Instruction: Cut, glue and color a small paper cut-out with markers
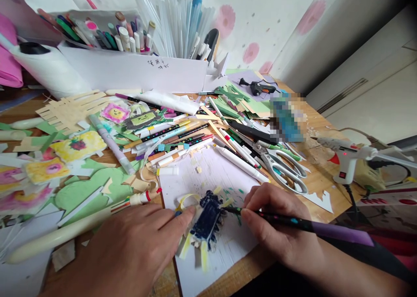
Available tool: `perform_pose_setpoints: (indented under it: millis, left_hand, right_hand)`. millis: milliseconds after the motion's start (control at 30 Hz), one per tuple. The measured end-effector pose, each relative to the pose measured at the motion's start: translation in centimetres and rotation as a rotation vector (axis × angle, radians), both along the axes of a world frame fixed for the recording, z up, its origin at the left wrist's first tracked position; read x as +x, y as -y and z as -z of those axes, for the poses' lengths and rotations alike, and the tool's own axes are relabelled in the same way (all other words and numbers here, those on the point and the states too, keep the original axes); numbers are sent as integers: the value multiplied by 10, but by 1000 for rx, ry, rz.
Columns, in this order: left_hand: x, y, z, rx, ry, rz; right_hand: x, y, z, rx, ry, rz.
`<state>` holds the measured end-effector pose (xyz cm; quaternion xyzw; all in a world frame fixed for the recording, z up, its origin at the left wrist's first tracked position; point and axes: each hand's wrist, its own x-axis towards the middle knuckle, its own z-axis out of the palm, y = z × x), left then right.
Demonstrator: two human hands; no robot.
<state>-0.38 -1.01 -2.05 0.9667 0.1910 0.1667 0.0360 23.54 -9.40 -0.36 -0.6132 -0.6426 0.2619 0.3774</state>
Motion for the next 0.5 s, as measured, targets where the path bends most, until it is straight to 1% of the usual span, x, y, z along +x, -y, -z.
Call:
perform_pose_setpoints:
  millis: [133, 333, 500]
  left_hand:
    - [-2, 2, 3, -24, -7, -11]
    - [-5, 3, 8, -52, -27, 0]
    - [-8, 5, 15, -41, -55, -30]
  right_hand:
    - [4, 1, 5, -62, -54, 19]
    - [3, 0, 4, -53, -47, 37]
    - [2, 0, 3, -62, -59, 32]
